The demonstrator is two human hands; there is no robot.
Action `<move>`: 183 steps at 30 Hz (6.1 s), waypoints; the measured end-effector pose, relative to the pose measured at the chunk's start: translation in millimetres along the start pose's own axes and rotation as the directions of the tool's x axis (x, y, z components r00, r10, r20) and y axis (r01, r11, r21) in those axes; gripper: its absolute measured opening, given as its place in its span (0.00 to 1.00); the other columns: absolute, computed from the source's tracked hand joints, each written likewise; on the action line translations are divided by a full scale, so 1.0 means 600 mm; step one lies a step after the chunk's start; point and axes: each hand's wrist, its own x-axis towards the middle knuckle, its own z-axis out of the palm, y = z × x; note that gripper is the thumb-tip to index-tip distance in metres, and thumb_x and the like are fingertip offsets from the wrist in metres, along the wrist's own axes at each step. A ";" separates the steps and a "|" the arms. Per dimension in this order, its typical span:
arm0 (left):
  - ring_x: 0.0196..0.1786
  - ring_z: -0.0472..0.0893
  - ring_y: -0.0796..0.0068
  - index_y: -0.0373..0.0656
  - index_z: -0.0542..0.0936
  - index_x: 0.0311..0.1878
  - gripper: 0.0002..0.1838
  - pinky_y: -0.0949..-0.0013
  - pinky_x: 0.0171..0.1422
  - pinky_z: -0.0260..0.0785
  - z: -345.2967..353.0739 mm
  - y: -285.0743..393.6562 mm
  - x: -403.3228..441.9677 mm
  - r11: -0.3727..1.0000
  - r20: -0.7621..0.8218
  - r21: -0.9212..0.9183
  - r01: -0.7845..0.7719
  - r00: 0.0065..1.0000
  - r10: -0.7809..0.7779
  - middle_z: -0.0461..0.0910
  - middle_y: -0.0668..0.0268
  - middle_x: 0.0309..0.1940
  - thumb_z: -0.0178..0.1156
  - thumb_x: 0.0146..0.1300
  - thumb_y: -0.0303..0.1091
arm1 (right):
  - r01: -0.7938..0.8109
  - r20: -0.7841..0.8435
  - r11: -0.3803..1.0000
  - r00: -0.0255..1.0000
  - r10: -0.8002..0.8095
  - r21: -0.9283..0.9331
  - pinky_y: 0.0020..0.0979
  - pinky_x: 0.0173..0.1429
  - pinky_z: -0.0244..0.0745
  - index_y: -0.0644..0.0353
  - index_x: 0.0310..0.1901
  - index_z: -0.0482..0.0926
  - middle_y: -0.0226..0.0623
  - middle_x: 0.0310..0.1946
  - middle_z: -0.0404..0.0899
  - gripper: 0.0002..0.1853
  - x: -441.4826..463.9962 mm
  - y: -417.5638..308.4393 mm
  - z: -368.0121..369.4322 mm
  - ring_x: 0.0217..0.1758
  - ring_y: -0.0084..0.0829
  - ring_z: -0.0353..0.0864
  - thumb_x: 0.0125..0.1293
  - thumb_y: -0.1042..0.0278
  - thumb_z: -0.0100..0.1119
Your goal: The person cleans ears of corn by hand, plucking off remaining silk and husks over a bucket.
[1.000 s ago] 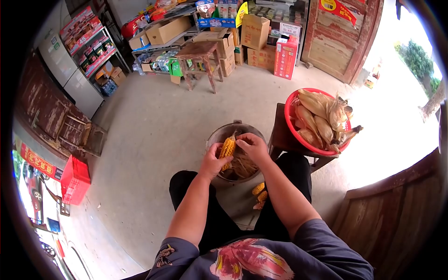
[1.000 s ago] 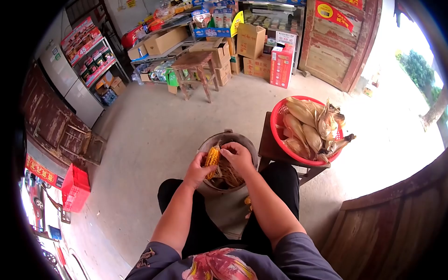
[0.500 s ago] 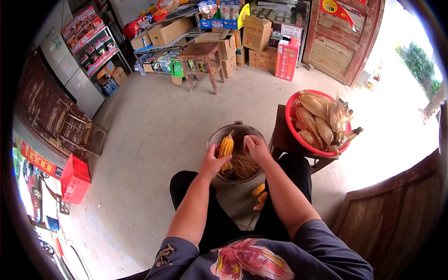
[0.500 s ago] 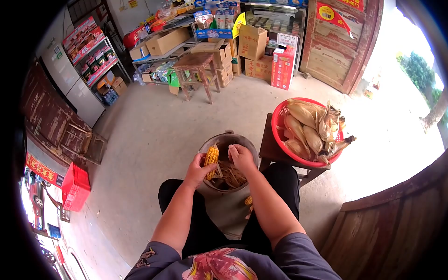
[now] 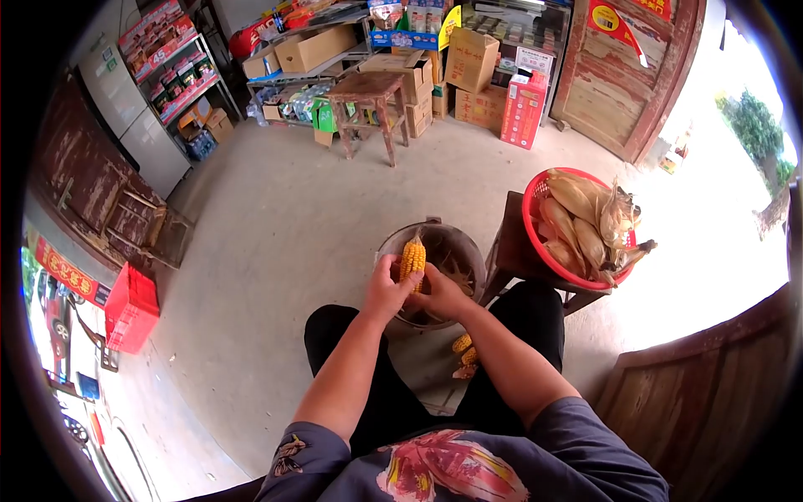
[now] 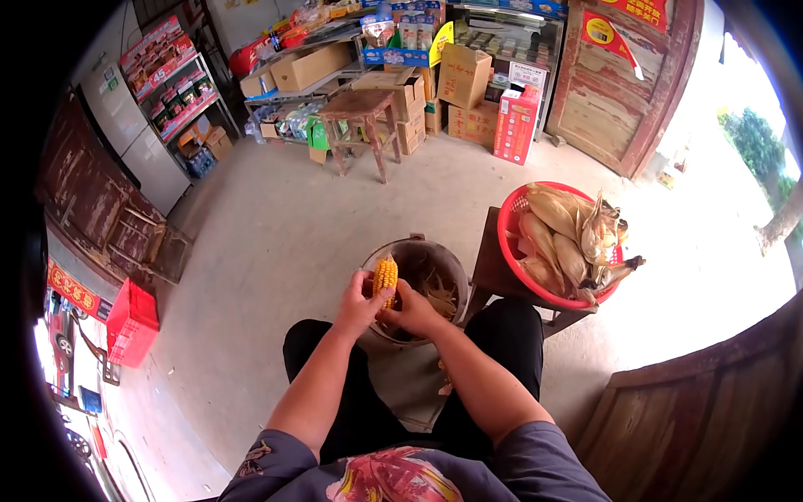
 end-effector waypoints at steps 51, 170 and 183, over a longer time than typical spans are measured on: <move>0.32 0.72 0.84 0.38 0.74 0.35 0.07 0.74 0.37 0.68 -0.067 0.013 0.093 1.000 0.180 0.009 0.003 0.984 -0.005 0.75 0.72 0.28 0.60 0.68 0.29 | -0.195 0.050 0.958 0.981 0.189 0.209 0.30 0.62 0.69 0.64 0.63 0.68 0.37 0.52 0.75 0.33 0.026 0.005 0.005 0.56 0.26 0.74 0.57 0.63 0.67; 0.35 0.84 0.68 0.42 0.82 0.37 0.21 0.63 0.43 0.75 -0.079 0.019 0.090 0.912 0.392 0.394 0.112 0.877 -0.277 0.84 0.62 0.29 0.67 0.62 0.54 | -0.144 -0.164 0.983 0.973 0.161 0.109 0.30 0.54 0.76 0.67 0.60 0.69 0.39 0.48 0.80 0.29 0.036 0.006 -0.005 0.49 0.26 0.80 0.58 0.67 0.68; 0.26 0.79 0.77 0.40 0.79 0.29 0.09 0.71 0.34 0.72 -0.072 -0.011 0.110 0.871 0.166 -0.415 0.261 0.964 -0.209 0.80 0.69 0.23 0.58 0.65 0.33 | -0.129 -0.179 0.983 0.978 0.105 -0.129 0.33 0.55 0.76 0.67 0.61 0.69 0.44 0.46 0.83 0.33 0.037 0.017 -0.008 0.48 0.34 0.83 0.56 0.62 0.70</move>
